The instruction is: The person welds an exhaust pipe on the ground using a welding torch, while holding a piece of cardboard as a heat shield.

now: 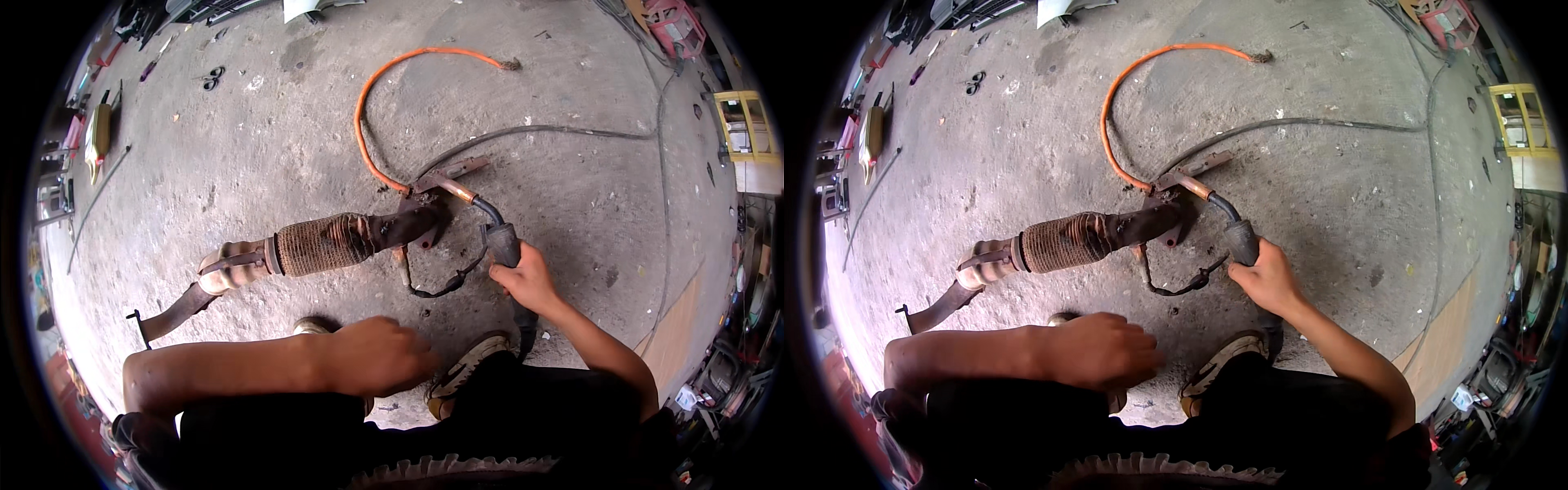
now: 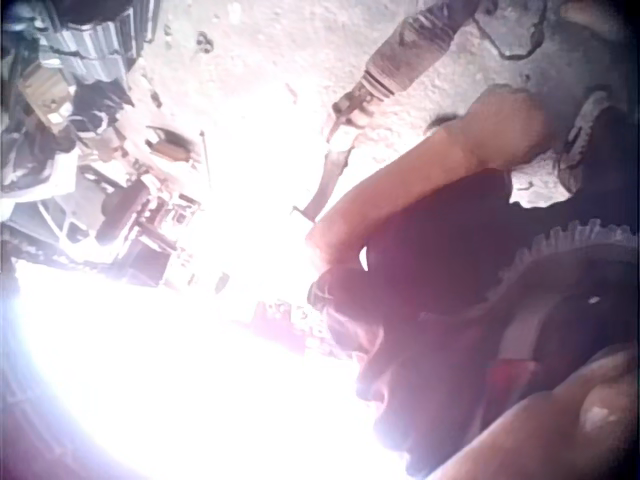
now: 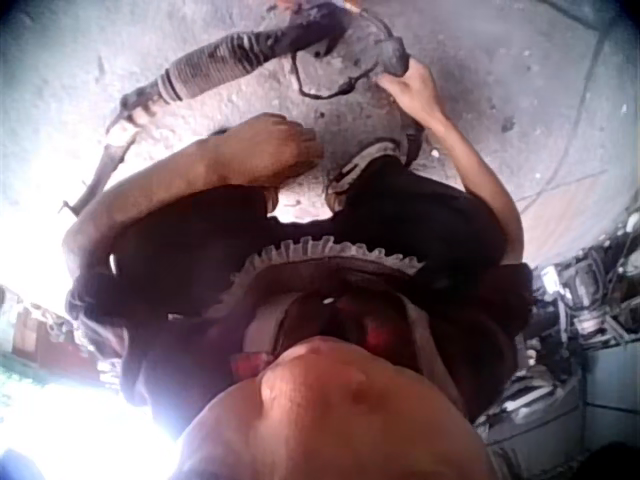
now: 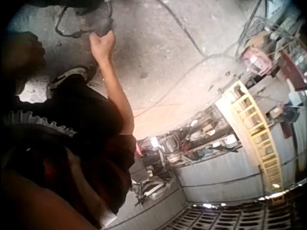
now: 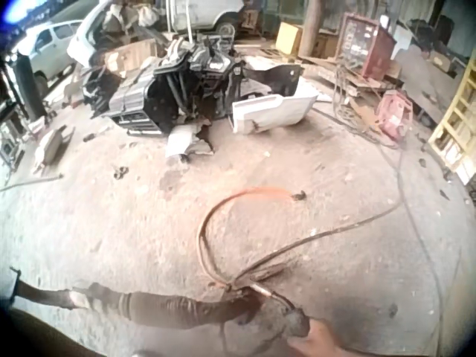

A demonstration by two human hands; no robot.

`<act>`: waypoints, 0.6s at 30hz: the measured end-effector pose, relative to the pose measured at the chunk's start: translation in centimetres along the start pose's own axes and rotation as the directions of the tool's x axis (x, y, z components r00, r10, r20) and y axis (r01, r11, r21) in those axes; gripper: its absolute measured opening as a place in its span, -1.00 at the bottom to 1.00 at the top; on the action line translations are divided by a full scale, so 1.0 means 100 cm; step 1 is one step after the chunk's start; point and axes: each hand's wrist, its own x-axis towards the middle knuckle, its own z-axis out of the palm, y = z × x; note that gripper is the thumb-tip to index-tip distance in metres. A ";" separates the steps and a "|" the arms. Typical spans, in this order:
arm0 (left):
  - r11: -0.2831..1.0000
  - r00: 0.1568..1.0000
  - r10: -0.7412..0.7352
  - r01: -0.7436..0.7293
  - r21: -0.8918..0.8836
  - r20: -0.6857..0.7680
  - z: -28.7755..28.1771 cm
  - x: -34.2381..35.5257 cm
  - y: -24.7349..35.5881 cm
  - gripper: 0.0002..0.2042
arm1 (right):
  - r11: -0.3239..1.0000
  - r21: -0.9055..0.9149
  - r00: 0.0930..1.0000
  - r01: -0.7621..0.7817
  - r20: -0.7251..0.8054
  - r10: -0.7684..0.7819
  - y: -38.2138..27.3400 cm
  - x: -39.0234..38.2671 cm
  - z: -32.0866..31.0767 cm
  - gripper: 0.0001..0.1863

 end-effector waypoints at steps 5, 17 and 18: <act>0.966 0.964 0.069 -0.001 0.257 -0.256 0.006 0.027 -0.007 -0.56 | 0.985 -0.158 0.995 -0.065 -0.082 0.053 -0.013 -0.006 0.016 -0.76; 0.837 0.870 0.091 0.197 0.511 -0.485 -0.043 0.031 0.018 -0.54 | 0.879 -0.476 0.996 0.002 -0.082 -0.047 -0.028 -0.009 0.028 -0.62; 0.822 0.877 0.091 0.201 0.533 -0.472 -0.042 0.030 0.019 -0.55 | 0.870 -0.493 0.995 0.016 -0.075 -0.061 -0.028 -0.009 0.028 -0.62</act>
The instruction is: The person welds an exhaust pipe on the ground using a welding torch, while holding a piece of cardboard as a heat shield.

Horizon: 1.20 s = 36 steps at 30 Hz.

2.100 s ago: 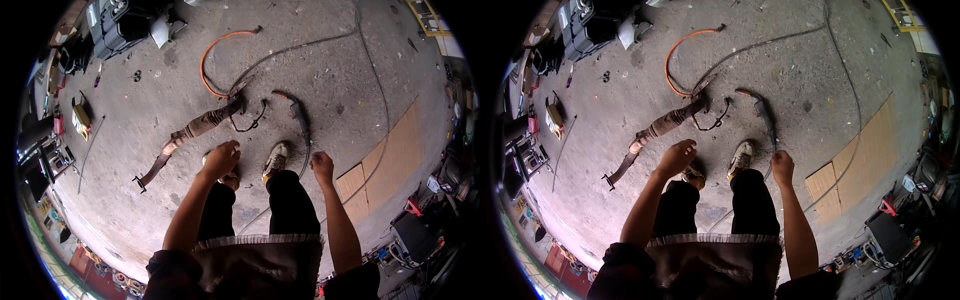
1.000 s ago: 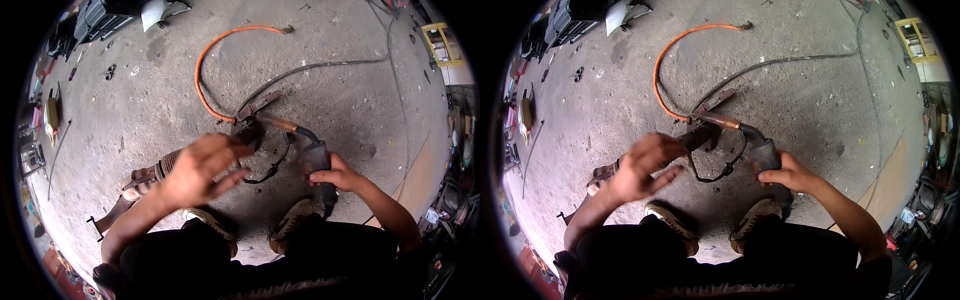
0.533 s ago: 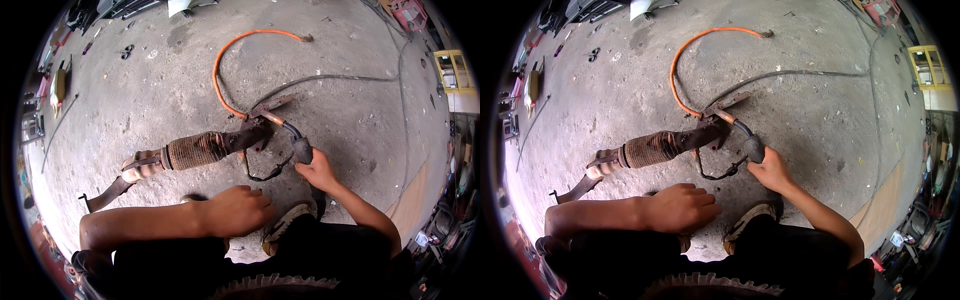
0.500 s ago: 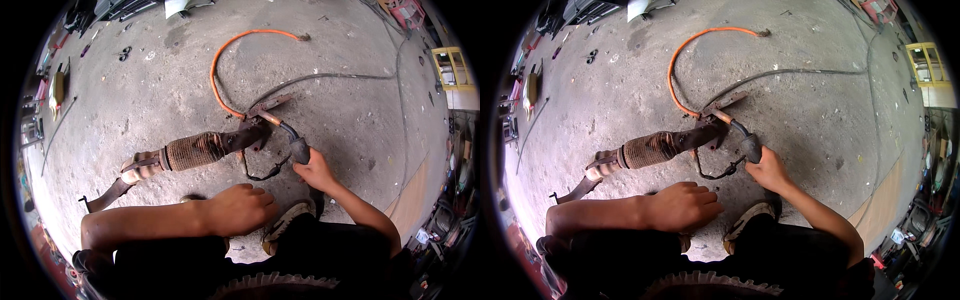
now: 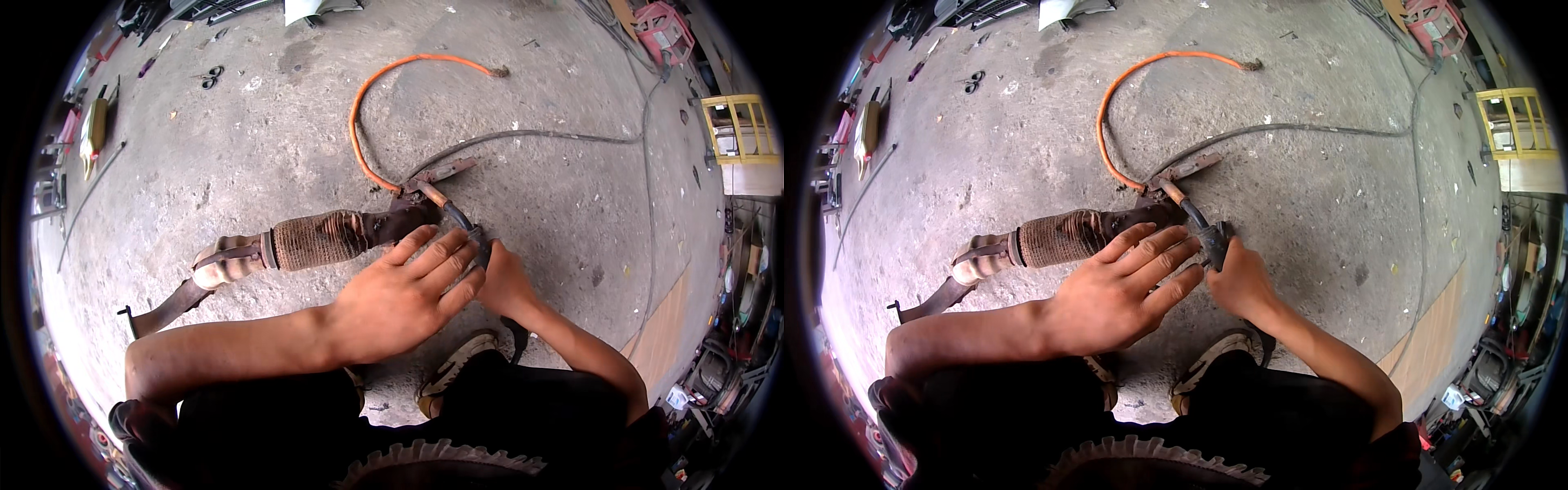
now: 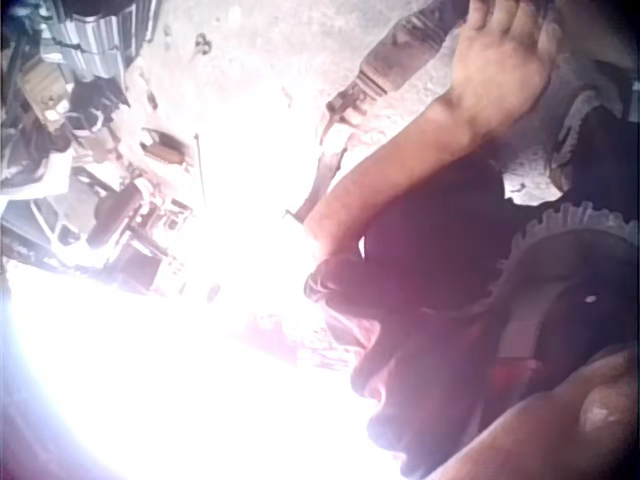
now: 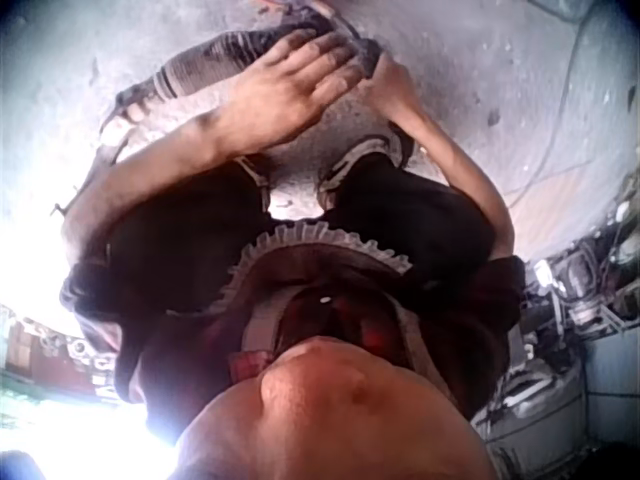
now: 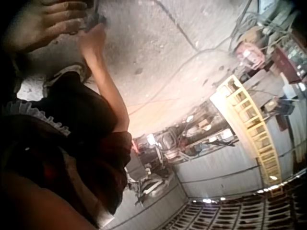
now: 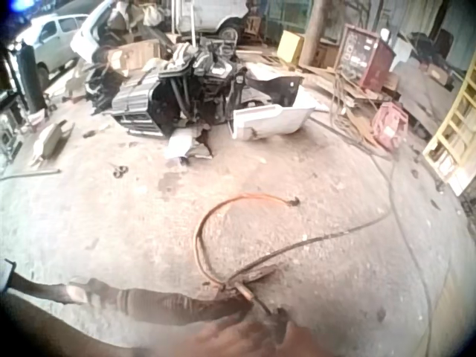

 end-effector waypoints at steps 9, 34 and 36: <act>0.988 0.995 0.097 -0.101 0.115 0.039 -0.007 0.008 0.025 -0.58 | 0.963 -0.124 0.970 0.241 -0.015 -0.244 0.024 -0.003 0.003 -0.62; 0.998 0.993 -0.044 0.038 -0.059 -0.107 -0.011 -0.011 0.000 -0.60 | 1.000 0.006 1.000 -0.016 0.008 0.015 -0.005 -0.005 -0.019 -0.66; 0.977 0.974 -0.174 0.154 -0.145 -0.145 -0.022 -0.011 -0.023 -0.59 | 0.986 -0.166 0.999 -0.035 -0.044 0.028 -0.014 -0.008 -0.025 -0.67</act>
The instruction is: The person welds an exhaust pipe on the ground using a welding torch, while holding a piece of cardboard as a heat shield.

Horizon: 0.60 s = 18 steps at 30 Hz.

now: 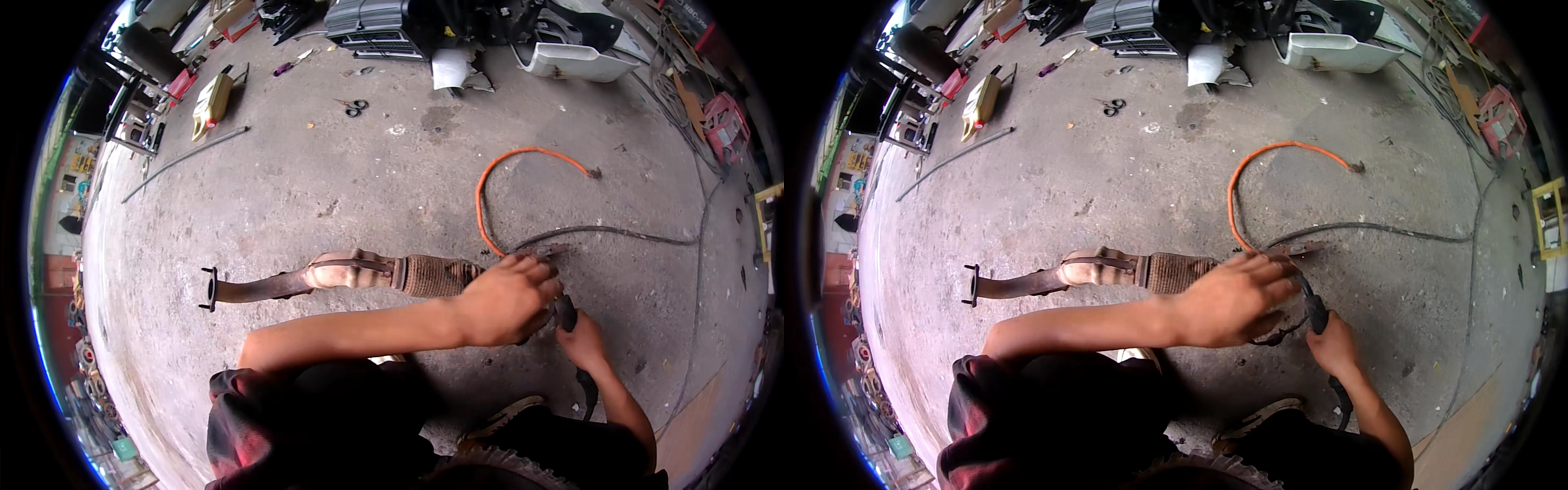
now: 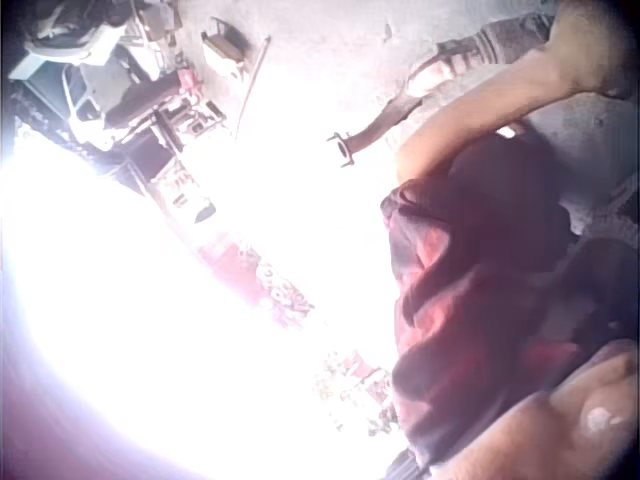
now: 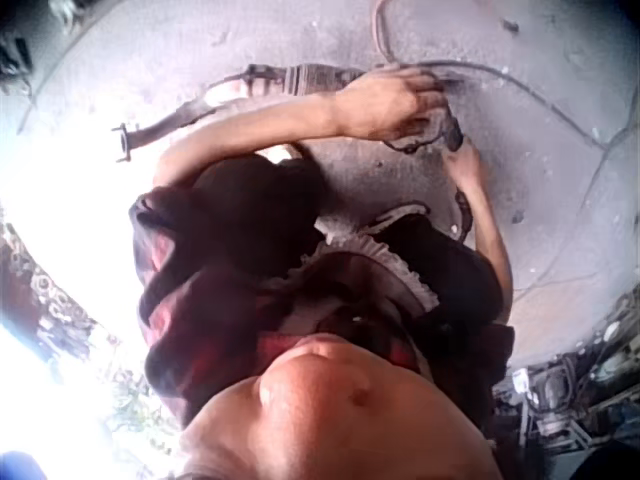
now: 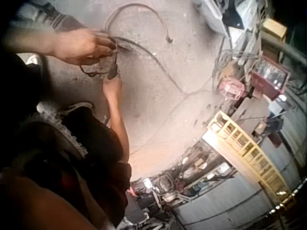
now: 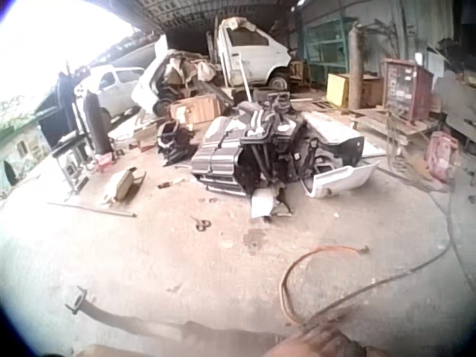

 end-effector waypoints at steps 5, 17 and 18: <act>0.944 0.928 -0.313 0.281 -0.176 -0.201 -0.042 0.006 -0.019 -0.61 | 0.999 0.028 0.998 -0.023 0.058 0.022 -0.011 0.007 -0.008 -0.62; 0.971 0.971 -0.221 0.211 -0.109 -0.090 -0.011 0.010 -0.001 -0.50 | 0.999 0.048 0.993 -0.013 0.116 0.008 -0.003 0.008 -0.011 -0.61; 0.976 0.973 -0.208 0.199 -0.086 -0.104 -0.013 0.010 0.000 -0.49 | 0.999 0.049 0.996 0.005 0.090 -0.009 -0.003 0.010 -0.012 -0.62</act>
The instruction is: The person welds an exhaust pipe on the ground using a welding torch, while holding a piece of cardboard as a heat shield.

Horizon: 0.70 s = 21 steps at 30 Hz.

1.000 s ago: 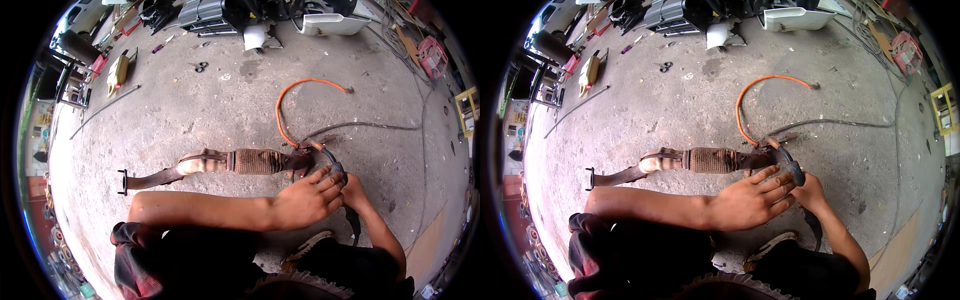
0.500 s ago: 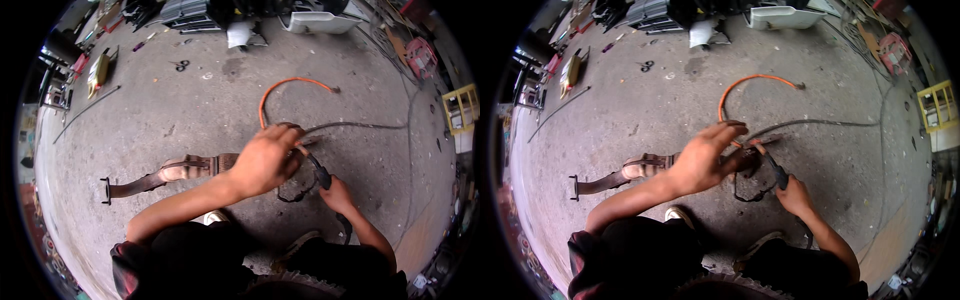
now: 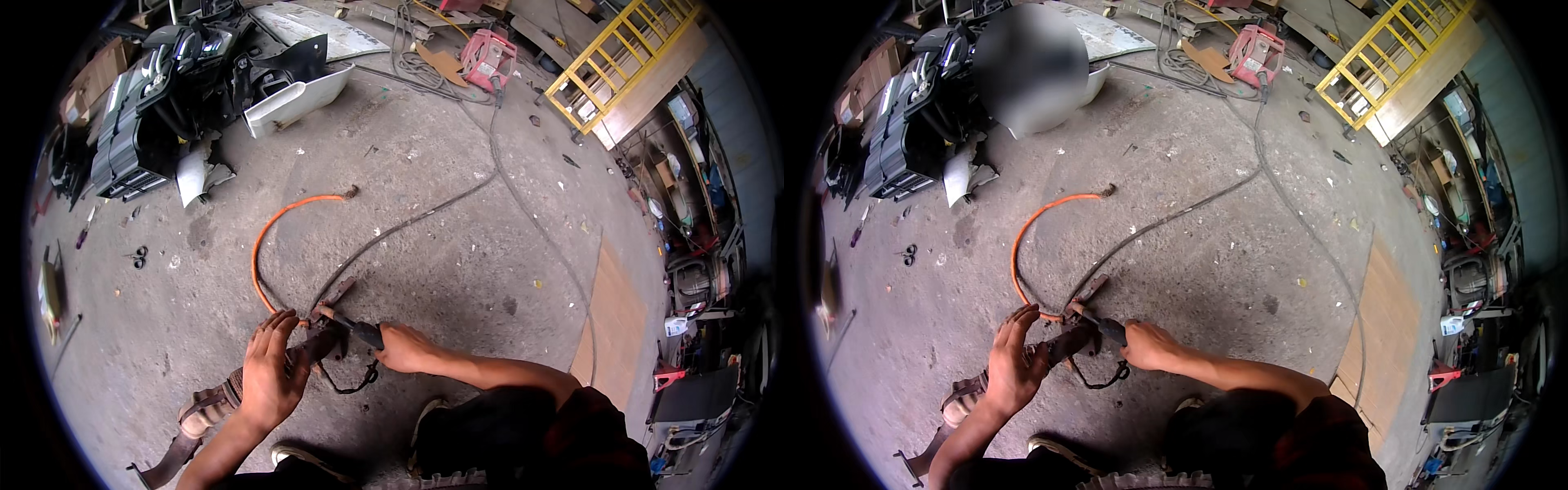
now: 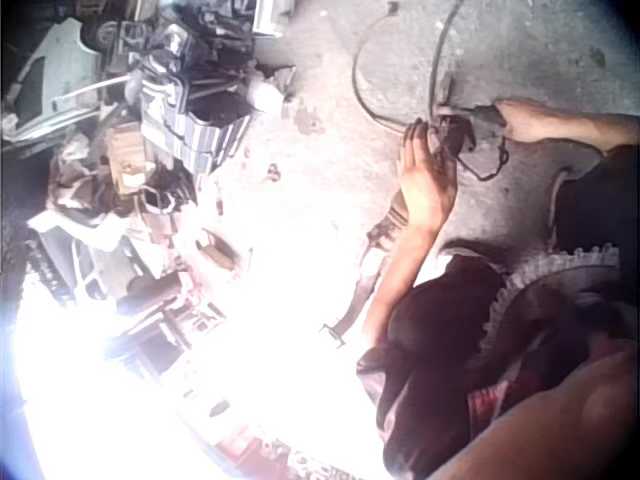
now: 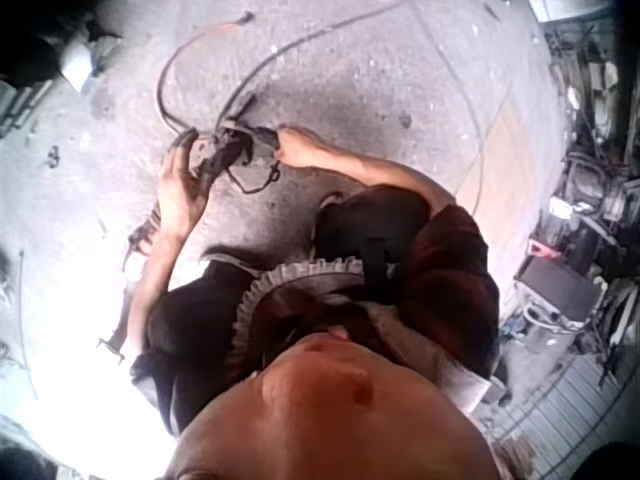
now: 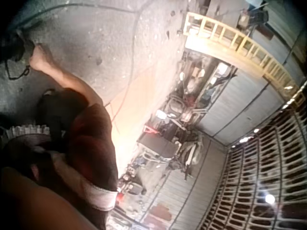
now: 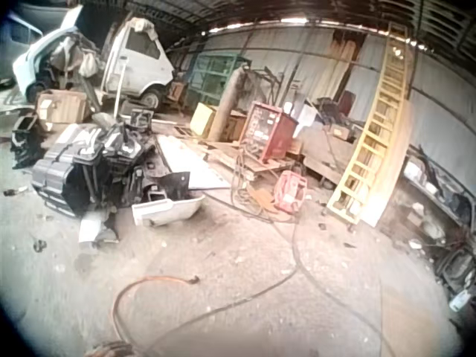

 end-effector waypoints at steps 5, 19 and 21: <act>0.991 0.995 0.100 -0.098 0.089 -0.017 0.000 0.003 0.000 -0.44 | 0.999 0.003 0.999 -0.044 0.001 0.044 -0.002 -0.002 0.004 -0.59; 0.981 0.983 0.089 -0.115 0.155 0.163 0.006 -0.012 0.002 -0.20 | 0.999 -0.002 0.998 -0.036 0.048 0.036 -0.014 -0.012 -0.007 -0.64; 0.980 0.974 0.107 -0.137 0.146 0.200 0.008 -0.013 0.004 -0.17 | 0.999 -0.015 0.998 -0.031 0.050 0.032 -0.014 -0.012 -0.007 -0.64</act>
